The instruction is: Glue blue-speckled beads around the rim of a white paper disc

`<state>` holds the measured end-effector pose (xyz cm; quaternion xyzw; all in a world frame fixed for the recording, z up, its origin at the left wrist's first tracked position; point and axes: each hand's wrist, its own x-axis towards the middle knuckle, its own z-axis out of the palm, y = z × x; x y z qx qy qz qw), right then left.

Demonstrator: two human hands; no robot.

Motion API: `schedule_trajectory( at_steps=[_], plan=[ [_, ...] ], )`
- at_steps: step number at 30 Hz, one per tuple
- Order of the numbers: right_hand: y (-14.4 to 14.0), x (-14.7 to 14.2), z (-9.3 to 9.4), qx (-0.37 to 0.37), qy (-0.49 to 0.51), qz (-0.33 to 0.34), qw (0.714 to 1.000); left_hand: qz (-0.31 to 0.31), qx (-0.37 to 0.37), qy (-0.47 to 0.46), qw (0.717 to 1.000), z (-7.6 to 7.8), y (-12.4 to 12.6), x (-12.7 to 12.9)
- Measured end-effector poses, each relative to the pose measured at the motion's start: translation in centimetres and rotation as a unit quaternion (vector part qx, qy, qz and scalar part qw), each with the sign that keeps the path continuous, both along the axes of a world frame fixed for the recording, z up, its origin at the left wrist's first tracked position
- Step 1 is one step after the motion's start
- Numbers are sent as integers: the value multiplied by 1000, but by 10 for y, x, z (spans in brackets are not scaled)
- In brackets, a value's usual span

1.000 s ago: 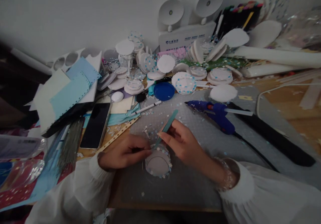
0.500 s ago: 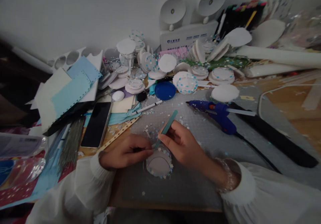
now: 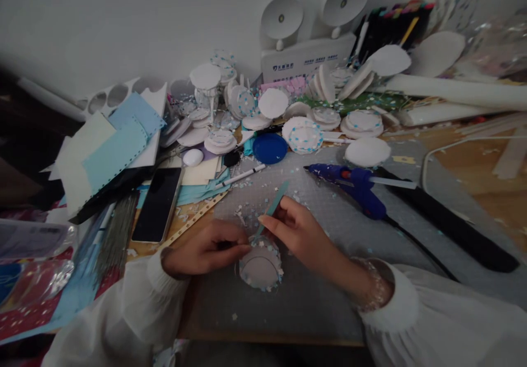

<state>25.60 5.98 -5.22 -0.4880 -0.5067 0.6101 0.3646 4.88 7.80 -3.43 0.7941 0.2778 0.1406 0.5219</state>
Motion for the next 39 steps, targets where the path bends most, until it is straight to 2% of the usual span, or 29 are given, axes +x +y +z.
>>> schedule_trajectory(
  at_steps=[4, 10, 19, 26, 39],
  plan=[
    [2, 1, -3, -6, 47, -9, 999, 10, -17, -1, 1000, 2, 0, 1],
    [3, 0, 3, 17, -7, 0, 1000, 18, -16, 0, 1000, 3, 0, 1],
    [3, 1, 5, 14, -12, 4, 1000, 38, -27, -9, 999, -2, -2, 1],
    [3, 0, 4, 11, -21, 10, 1000, 37, 20, -28, 999, -6, -3, 2],
    [1, 0, 5, 3, 6, 9, 1000, 21, 35, -24, 999, -4, -2, 3]
  ],
)
